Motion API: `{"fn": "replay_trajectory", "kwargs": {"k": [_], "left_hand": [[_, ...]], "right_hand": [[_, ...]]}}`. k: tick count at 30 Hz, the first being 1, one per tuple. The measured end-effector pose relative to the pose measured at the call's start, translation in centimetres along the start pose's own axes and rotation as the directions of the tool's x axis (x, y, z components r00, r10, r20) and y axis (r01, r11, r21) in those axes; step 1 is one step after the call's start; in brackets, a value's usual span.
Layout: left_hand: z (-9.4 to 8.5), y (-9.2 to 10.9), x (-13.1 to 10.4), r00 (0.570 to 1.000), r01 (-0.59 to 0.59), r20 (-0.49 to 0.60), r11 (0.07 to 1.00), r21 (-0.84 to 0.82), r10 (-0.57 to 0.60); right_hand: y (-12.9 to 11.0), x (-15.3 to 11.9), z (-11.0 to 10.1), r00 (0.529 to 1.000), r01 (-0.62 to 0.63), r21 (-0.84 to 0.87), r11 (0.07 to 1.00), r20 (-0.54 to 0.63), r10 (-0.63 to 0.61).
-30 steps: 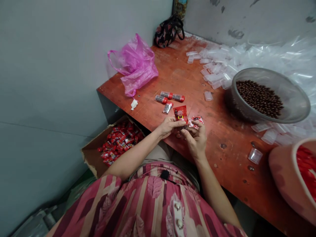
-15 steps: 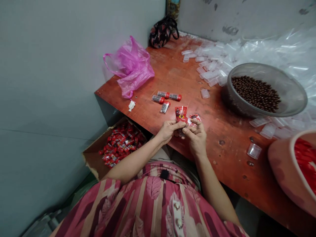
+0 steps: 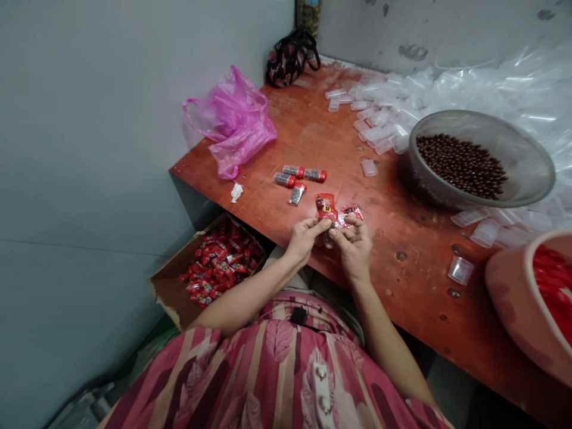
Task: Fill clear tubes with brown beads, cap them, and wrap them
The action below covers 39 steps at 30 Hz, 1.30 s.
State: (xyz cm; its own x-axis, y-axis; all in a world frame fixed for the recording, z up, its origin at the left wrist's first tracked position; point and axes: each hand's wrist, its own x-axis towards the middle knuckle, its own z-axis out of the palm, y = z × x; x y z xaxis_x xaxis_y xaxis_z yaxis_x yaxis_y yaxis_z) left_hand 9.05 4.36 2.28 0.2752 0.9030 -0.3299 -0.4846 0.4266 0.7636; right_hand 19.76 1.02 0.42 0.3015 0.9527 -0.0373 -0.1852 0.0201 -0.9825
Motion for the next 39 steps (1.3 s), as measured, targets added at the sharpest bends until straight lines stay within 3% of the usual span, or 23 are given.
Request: {"fn": "replay_trajectory", "kwargs": {"k": [2,4,6,8,10,13,16,19,22,24,26,28,30,32,39], "left_hand": [[-0.2,0.4,0.1,1.0,0.028,0.001,0.999,-0.03,-0.028],[-0.4,0.7,0.5,0.998,0.057,0.001,0.997,-0.045,-0.057],[-0.5,0.5,0.8,0.998,0.068,-0.004,0.997,-0.045,-0.068],[-0.6,0.0,0.9,0.998,0.057,-0.009,0.998,-0.026,-0.057],[-0.8,-0.6,0.8,0.999,0.04,0.008,0.999,-0.001,-0.04],[-0.8,-0.8,0.5,0.998,0.033,0.049,0.999,0.021,-0.034],[-0.7,-0.2,0.3,0.997,0.034,0.065,0.999,0.035,-0.036],[-0.5,0.5,0.6,0.996,0.051,0.073,0.999,0.01,-0.052],[-0.3,0.4,0.9,0.994,0.096,0.05,0.994,-0.052,-0.093],[-0.3,0.1,0.9,0.992,0.114,0.068,0.991,-0.067,-0.11],[-0.3,-0.1,0.7,0.987,0.124,0.108,0.992,-0.039,-0.119],[-0.4,-0.2,0.4,0.982,0.128,0.142,0.992,0.001,-0.127],[-0.5,-0.2,0.2,0.98,0.119,0.158,0.992,0.034,-0.123],[-0.5,0.0,0.0,0.983,0.099,0.151,0.994,0.04,-0.104],[0.4,-0.2,0.1,1.0,-0.004,0.01,0.999,-0.049,0.004]], "right_hand": [[0.0,0.0,0.0,0.999,0.005,-0.026,1.0,0.046,-0.004],[0.1,-0.2,-0.1,0.994,0.096,-0.178,0.979,0.064,-0.086],[0.2,-0.4,-0.3,0.982,0.188,-0.351,0.917,0.05,-0.182],[0.3,-0.5,-0.4,0.976,0.203,-0.415,0.887,0.014,-0.217],[0.4,-0.4,-0.3,0.99,0.129,-0.29,0.948,-0.015,-0.139],[0.3,-0.3,0.1,0.999,-0.051,0.034,0.998,0.017,0.05],[0.0,-0.2,0.5,0.995,-0.093,0.117,0.989,0.034,0.09],[-0.2,-0.4,0.4,0.999,0.05,-0.118,0.992,0.014,-0.049],[-0.1,-0.6,-0.1,0.974,0.217,-0.439,0.872,0.034,-0.226],[-0.1,-0.7,-0.4,0.964,0.245,-0.502,0.829,0.039,-0.262],[-0.1,-0.8,-0.4,0.979,0.191,-0.405,0.894,0.018,-0.201],[-0.3,-0.8,-0.3,0.998,0.063,-0.187,0.98,0.014,-0.062],[-0.5,-0.7,-0.1,0.998,-0.058,0.037,0.998,0.032,0.057],[-0.7,-0.5,0.1,0.995,-0.099,0.148,0.984,0.021,0.097],[-1.5,-0.8,0.8,0.996,-0.039,0.08,0.996,-0.072,0.045]]}}
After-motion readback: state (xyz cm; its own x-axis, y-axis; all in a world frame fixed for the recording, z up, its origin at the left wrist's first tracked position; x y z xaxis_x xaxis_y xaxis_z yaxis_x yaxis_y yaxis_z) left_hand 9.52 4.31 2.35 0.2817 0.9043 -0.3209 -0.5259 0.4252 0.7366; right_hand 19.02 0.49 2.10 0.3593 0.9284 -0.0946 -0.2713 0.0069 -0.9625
